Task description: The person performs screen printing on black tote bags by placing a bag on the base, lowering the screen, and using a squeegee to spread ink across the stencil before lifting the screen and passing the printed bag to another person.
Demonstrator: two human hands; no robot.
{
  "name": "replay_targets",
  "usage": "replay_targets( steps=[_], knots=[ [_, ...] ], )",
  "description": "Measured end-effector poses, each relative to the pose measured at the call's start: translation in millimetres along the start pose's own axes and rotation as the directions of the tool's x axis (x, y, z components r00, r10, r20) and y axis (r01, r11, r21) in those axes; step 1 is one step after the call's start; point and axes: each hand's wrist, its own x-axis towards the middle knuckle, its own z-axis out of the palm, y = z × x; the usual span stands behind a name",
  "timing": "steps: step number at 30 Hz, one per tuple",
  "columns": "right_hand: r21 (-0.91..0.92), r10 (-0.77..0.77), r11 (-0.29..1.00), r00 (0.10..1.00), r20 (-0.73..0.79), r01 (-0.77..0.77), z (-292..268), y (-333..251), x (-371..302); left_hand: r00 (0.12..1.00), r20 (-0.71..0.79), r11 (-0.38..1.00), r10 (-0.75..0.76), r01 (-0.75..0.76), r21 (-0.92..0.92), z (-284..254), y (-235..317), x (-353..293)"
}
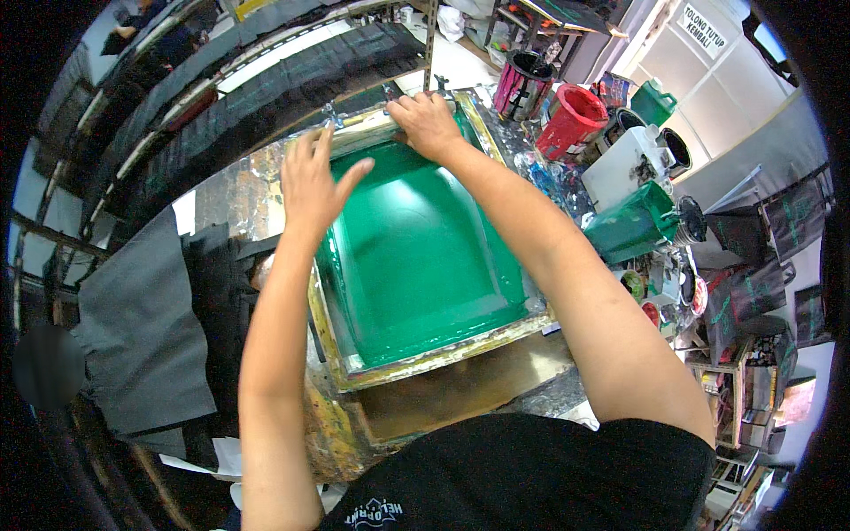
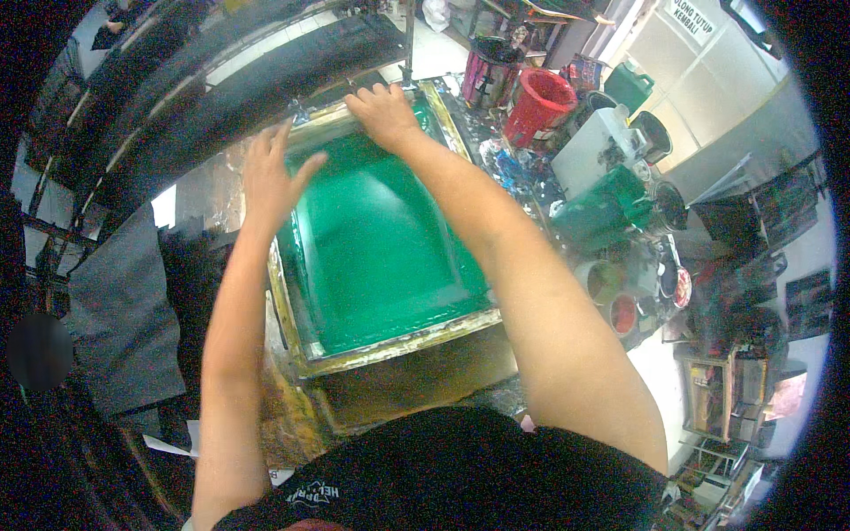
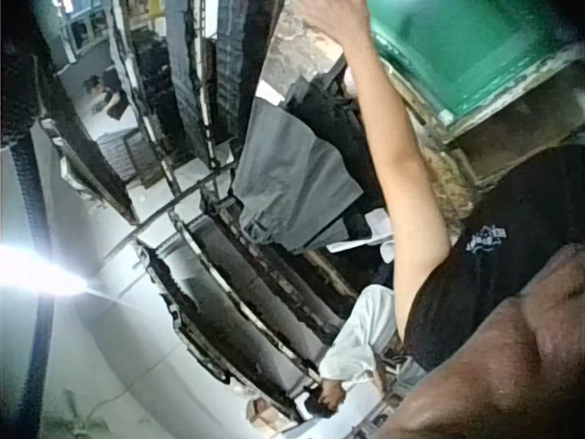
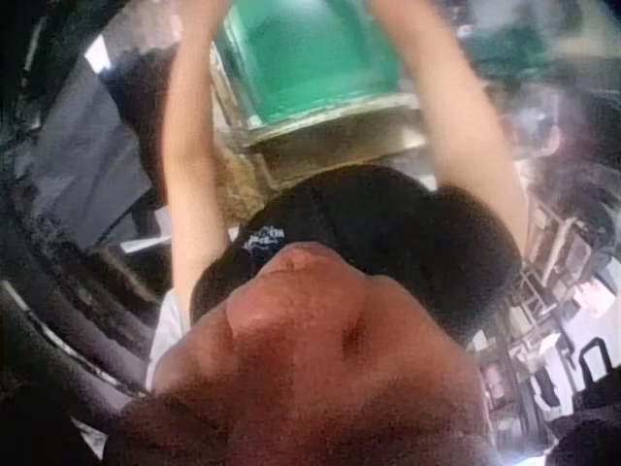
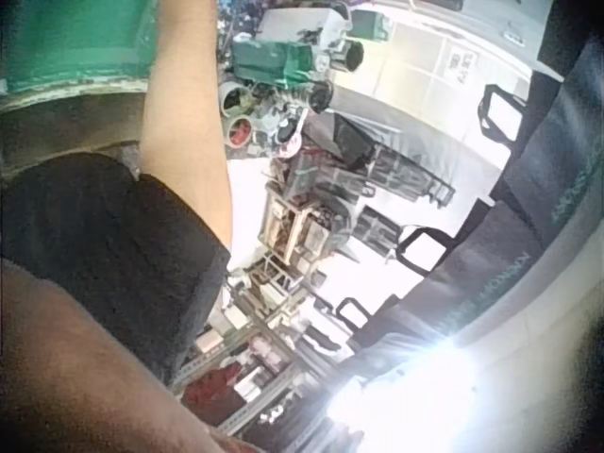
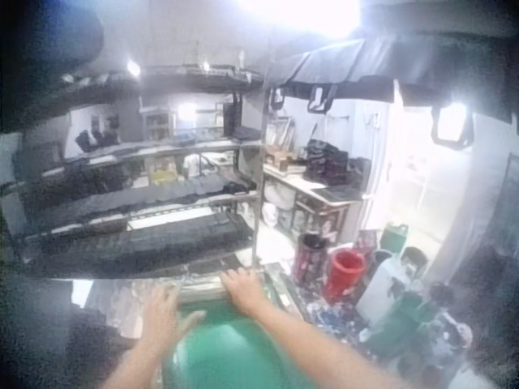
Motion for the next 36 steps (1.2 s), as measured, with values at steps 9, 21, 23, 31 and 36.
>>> replay_targets(
  steps=[9,21,23,31,36],
  knots=[
    [0.028,-0.028,0.999,0.999,0.031,0.027,-16.4,1.1,-11.4,0.996,0.083,0.973,-0.019,-0.001,0.232,60.8,-8.8,17.5],
    [-0.005,-0.034,0.999,0.994,0.107,0.035,-105.0,-58.0,-109.2,0.993,0.118,0.962,-0.029,-0.004,0.273,-11.9,59.5,-75.4],
    [-0.023,-0.037,0.999,0.992,0.120,0.040,-124.1,-69.2,-127.7,0.994,0.111,0.956,-0.019,-0.014,0.293,-27.5,75.9,-92.2],
    [0.026,-0.010,1.000,0.985,0.173,0.006,-189.7,-111.2,-199.7,0.984,0.176,0.981,-0.042,0.008,0.193,-90.1,133.7,-153.6],
    [0.021,-0.008,1.000,0.971,0.238,0.004,-220.3,-129.7,-231.8,0.982,0.186,0.984,-0.022,-0.012,0.180,-118.3,157.2,-183.6]
  ],
)
